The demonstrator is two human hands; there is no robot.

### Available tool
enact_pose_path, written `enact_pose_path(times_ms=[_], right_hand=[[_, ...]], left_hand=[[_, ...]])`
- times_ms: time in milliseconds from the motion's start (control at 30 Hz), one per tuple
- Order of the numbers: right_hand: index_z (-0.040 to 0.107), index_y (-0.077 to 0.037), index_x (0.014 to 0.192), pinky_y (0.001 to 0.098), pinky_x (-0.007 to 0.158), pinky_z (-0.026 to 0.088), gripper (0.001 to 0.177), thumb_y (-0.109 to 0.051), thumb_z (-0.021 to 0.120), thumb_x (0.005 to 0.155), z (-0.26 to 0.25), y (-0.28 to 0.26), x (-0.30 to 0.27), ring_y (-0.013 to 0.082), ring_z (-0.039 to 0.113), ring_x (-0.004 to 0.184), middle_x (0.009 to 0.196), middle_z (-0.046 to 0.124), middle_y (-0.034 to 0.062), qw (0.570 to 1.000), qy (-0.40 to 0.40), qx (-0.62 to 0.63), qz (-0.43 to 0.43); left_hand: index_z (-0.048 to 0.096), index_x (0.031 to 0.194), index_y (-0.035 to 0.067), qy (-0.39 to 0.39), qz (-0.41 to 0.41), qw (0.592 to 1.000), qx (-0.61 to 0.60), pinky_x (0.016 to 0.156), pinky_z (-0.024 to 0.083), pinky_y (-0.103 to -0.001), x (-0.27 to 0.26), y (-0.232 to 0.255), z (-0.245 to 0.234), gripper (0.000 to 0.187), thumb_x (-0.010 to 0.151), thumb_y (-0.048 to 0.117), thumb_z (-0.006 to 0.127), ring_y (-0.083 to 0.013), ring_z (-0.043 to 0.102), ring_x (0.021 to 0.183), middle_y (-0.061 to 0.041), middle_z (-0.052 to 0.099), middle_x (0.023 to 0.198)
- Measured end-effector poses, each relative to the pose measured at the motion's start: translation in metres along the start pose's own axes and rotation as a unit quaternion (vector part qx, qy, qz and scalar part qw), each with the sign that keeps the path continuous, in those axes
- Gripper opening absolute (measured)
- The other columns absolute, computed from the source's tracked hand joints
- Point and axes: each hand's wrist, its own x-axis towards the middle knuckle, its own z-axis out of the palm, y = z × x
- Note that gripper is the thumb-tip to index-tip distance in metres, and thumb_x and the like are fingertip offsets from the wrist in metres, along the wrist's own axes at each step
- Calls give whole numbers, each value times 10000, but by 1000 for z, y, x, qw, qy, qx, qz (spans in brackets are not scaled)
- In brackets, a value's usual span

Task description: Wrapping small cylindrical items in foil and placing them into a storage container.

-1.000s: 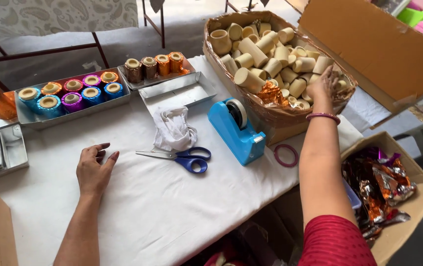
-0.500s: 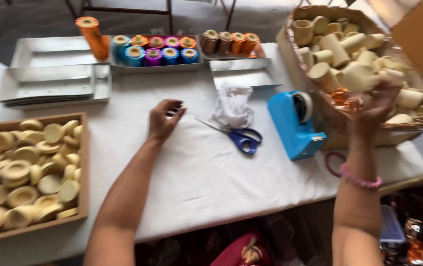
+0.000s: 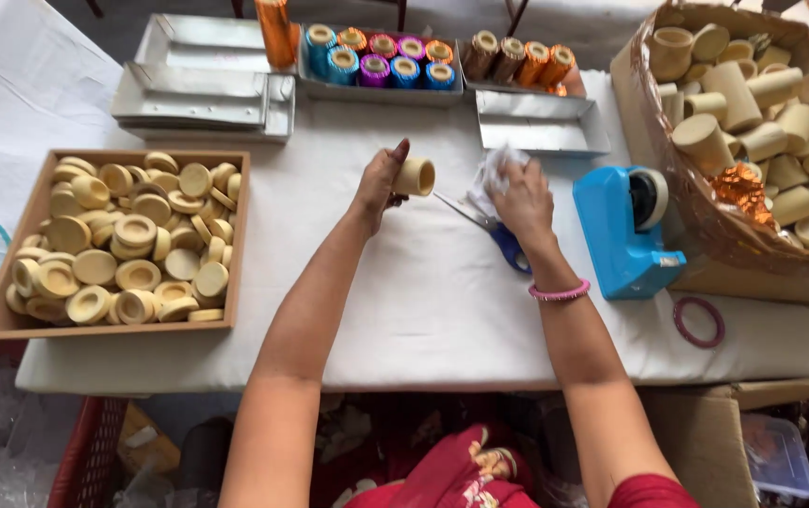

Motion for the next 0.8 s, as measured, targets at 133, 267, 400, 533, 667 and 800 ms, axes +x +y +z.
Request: enact_pose_path(times_ms=[133, 267, 400, 533, 667, 800], right_hand=[[749, -114, 1070, 417, 908, 594, 189, -79, 764, 885, 20, 7, 7, 296, 711, 1017, 1122, 688, 112, 989, 44, 143, -11], [703, -67, 1053, 392, 893, 601, 177, -37, 781, 897, -17, -83, 20, 308, 702, 1080, 1187, 672, 154, 910, 83, 316, -255], [710, -88, 1093, 421, 931, 573, 304, -24, 746, 799, -15, -123, 27, 348, 668, 1108, 1165, 718, 148, 885, 114, 155, -424], [702, -79, 1176, 378, 909, 583, 289, -39, 738, 892, 63, -91, 22, 287, 683, 1092, 1164, 727, 113, 927, 115, 228, -275], [713, -17, 1181, 314, 764, 571, 242, -100, 632, 969, 91, -79, 15, 182, 688, 849, 990, 730, 97, 770, -133, 608, 139], [670, -1, 1209, 297, 781, 560, 294, -75, 526, 964, 87, -85, 2, 177, 635, 889, 1045, 687, 100, 727, -64, 674, 111]], left_hand=[[554, 1015, 179, 21, -22, 999, -12, 597, 450, -262, 7, 8, -5, 550, 896, 716, 529, -116, 549, 714, -21, 596, 861], [601, 1030, 157, 64, -5, 997, -51, 536, 415, -270, 31, -17, -14, 442, 938, 579, 502, -116, 521, 657, -14, 591, 816], [648, 1041, 142, 85, 78, 990, -76, 479, 400, -288, 40, -35, -21, 321, 949, 418, 513, -125, 542, 620, -20, 614, 778], [595, 975, 96, 144, 164, 975, 38, 528, 460, -325, 30, -26, -19, 310, 1009, 387, 494, -163, 601, 633, -78, 644, 749], [559, 941, 62, 222, 277, 927, 123, 653, 515, -378, 25, -16, -14, 343, 1067, 365, 459, -217, 643, 714, -124, 667, 783], [549, 961, 58, 268, 290, 910, 127, 693, 512, -388, 18, -12, -13, 332, 1083, 333, 410, -229, 641, 755, -126, 671, 836]])
